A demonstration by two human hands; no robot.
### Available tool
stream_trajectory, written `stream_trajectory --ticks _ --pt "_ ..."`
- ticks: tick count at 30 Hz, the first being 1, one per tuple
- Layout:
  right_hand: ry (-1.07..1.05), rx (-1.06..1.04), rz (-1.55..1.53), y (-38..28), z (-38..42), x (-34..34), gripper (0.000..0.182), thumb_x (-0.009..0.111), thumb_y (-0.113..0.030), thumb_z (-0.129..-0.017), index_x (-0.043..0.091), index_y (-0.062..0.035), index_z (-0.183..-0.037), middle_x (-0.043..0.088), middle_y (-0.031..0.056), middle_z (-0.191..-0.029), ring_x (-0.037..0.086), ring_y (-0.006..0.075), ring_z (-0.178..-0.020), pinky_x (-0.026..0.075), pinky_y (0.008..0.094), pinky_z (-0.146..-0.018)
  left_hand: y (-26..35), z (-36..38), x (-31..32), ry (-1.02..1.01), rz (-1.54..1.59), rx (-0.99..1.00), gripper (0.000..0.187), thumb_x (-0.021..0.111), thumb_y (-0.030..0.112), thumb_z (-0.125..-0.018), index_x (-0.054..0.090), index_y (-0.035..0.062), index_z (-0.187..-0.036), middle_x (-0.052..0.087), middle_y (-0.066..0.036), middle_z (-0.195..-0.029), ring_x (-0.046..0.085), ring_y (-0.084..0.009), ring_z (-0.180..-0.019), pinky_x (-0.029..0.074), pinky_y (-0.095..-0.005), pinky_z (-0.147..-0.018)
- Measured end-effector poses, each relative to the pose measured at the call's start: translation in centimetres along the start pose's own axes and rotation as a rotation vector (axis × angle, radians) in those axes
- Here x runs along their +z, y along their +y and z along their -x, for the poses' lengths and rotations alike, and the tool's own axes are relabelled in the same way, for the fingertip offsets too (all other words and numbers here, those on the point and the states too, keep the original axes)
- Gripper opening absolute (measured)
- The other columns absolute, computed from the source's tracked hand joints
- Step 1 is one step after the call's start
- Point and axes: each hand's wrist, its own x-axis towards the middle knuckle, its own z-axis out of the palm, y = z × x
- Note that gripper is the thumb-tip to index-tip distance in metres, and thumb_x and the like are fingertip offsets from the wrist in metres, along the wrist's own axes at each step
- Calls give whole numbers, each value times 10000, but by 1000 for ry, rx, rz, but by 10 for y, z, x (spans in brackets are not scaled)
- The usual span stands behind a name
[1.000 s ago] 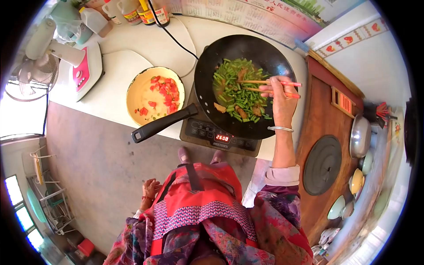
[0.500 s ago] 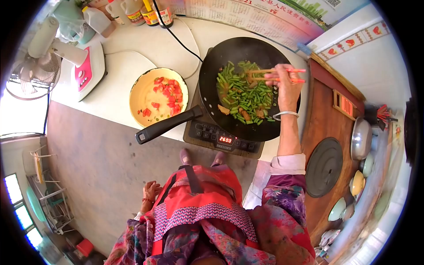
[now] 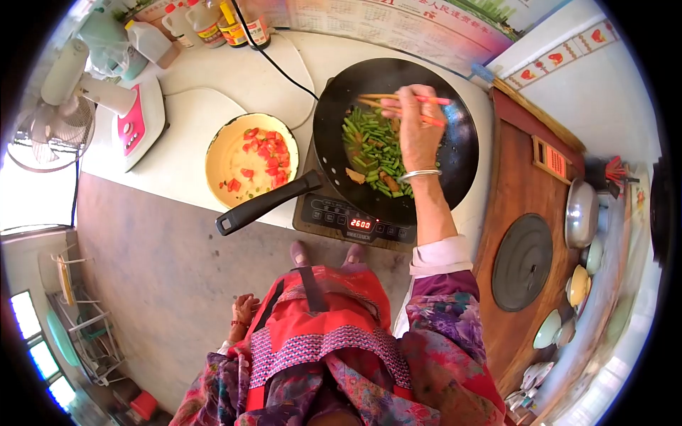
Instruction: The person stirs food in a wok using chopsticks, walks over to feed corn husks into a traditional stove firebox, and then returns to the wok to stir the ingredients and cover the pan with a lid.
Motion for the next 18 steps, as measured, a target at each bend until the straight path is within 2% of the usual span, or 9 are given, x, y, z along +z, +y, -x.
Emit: stream_trajectory --ticks 2,4,6,8,10,12,13,16,18 --pt "-15 19 12 6 1 -4 144 530 -132 -845 547 6 -806 584 74 -734 619 137 -633 507 234 -513 0 -1 -4 -5 -10 1 302 536 187 -797 523 -6 -1028 609 -170 -879 627 -265 -727 525 -331 -594" --pt "-62 170 124 4 -3 -22 146 528 -134 -846 551 6 -811 586 83 -750 620 141 -635 510 236 -516 3 4 -1 2 72 -16 327 543 193 -792 519 -14 -1043 608 -180 -900 626 -271 -743 526 -338 -603" --pt "-62 170 141 -4 -9 -28 149 533 -139 -841 555 7 -820 588 81 -739 621 145 -633 510 234 -514 2 5 -1 7 41 -31 332 545 191 -788 517 -16 -1045 607 -181 -905 627 -272 -744 526 -339 -604" --pt "56 7 84 -14 -17 -30 151 534 -140 -838 561 8 -828 590 80 -739 623 148 -634 505 232 -509 1 2 -3 12 11 -37 336 548 188 -784 516 -18 -1048 606 -182 -909 627 -273 -745 526 -339 -605" --pt "49 -26 97 -3 -23 -42 152 532 -136 -838 567 12 -822 591 79 -748 621 152 -648 498 231 -531 -3 -3 -7 -27 -60 -25 341 539 192 -788 510 -18 -1054 603 -187 -920 626 -278 -745 526 -345 -608" --pt "-23 -110 393 8 -23 -51 153 537 -132 -839 573 16 -822 593 75 -769 615 144 -666 493 232 -567 -6 -4 -8 -9 -31 -19 340 535 200 -793 509 -16 -1055 600 -191 -928 625 -281 -746 526 -348 -611" --pt "-102 -73 342 8 -18 -57 156 548 -134 -836 581 18 -829 599 63 -768 609 130 -675 487 228 -590 -8 -6 -8 9 -2 -16 340 530 207 -799 507 -14 -1055 597 -194 -936 624 -283 -748 525 -352 -614" --pt "-110 -12 361 -11 -18 -65 150 560 -128 -829 585 19 -846 598 60 -779 607 124 -681 485 222 -590 5 5 -1 6 25 -32 345 525 223 -812 504 -18 -1058 592 -200 -938 621 -285 -749 524 -356 -622" --pt "16 -32 246 -12 -21 -70 140 568 -112 -822 586 25 -839 594 66 -777 608 131 -691 485 220 -597 4 4 -2 7 15 -26 342 526 219 -811 504 -14 -1060 591 -199 -936 620 -285 -750 523 -356 -622"
